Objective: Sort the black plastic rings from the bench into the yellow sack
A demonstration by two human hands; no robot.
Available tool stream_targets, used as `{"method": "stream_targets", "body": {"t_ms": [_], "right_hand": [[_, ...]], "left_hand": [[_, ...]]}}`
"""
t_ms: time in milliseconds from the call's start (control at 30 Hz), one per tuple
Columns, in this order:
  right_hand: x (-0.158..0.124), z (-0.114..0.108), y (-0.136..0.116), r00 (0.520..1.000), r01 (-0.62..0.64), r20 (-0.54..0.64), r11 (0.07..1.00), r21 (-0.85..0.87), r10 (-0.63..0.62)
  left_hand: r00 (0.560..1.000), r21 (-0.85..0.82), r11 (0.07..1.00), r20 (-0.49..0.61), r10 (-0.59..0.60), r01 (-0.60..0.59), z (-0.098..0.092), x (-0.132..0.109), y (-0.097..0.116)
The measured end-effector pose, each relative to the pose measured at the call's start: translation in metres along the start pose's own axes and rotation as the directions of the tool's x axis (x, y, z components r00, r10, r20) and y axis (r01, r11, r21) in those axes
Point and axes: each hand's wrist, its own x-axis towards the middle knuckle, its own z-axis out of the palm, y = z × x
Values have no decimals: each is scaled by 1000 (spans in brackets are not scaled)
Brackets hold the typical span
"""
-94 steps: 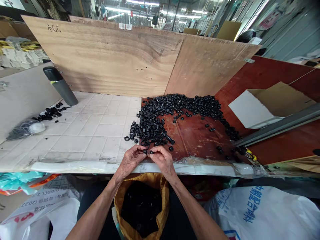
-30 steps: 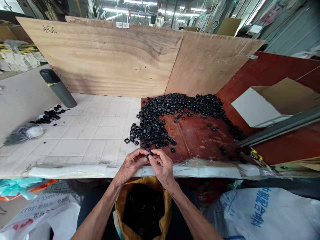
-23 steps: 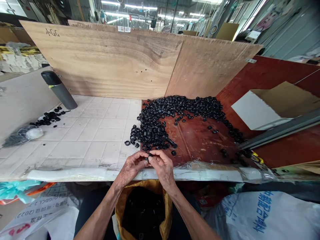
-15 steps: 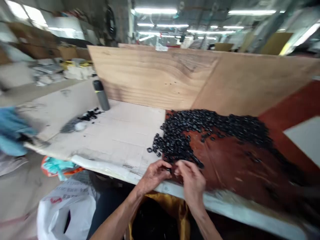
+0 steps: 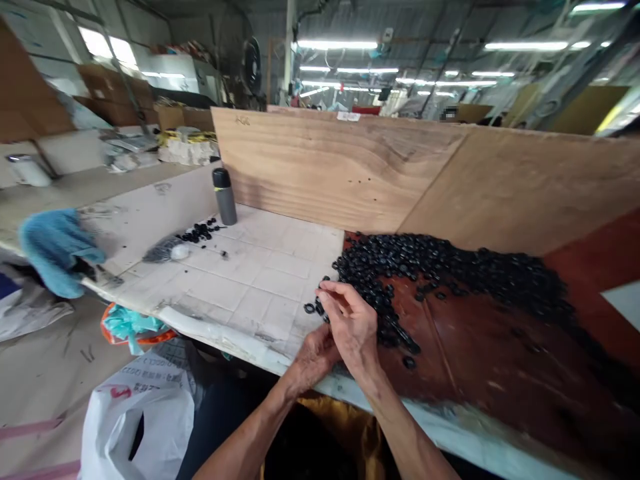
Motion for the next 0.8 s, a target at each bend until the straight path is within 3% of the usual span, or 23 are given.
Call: {"method": "stream_targets", "body": {"t_ms": [67, 167, 267, 333, 433, 600, 700, 800], "right_hand": [[-26, -51, 21, 992, 36, -111, 977, -208, -61], [-62, -129, 59, 956, -102, -293, 901, -422, -29], [-80, -174, 83, 965, -198, -250, 836, -511, 77], [-82, -176, 90, 988, -151, -103, 823, -548, 113], [-76, -150, 91, 996, -57, 28, 824, -564, 88], [-61, -108, 94, 997, 48, 79, 701, -712, 12], [-60, -105, 98, 996, 60, 89, 663, -746, 10], [-63, -108, 99, 998, 36, 59, 719, -694, 7]], "left_hand": [[998, -32, 998, 19, -55, 56, -3, 2, -9], [994, -51, 993, -18, -108, 107, -7, 8, -20], [994, 4, 994, 35, -107, 106, -7, 13, -23], [992, 65, 994, 76, -96, 91, -7, 14, -22], [995, 106, 993, 78, -57, 49, -7, 13, -19], [995, 127, 992, 88, -36, 25, -7, 13, -19], [995, 140, 990, 87, -40, 27, -6, 13, -18], [995, 133, 990, 79, -57, 46, -4, 13, -16]]}}
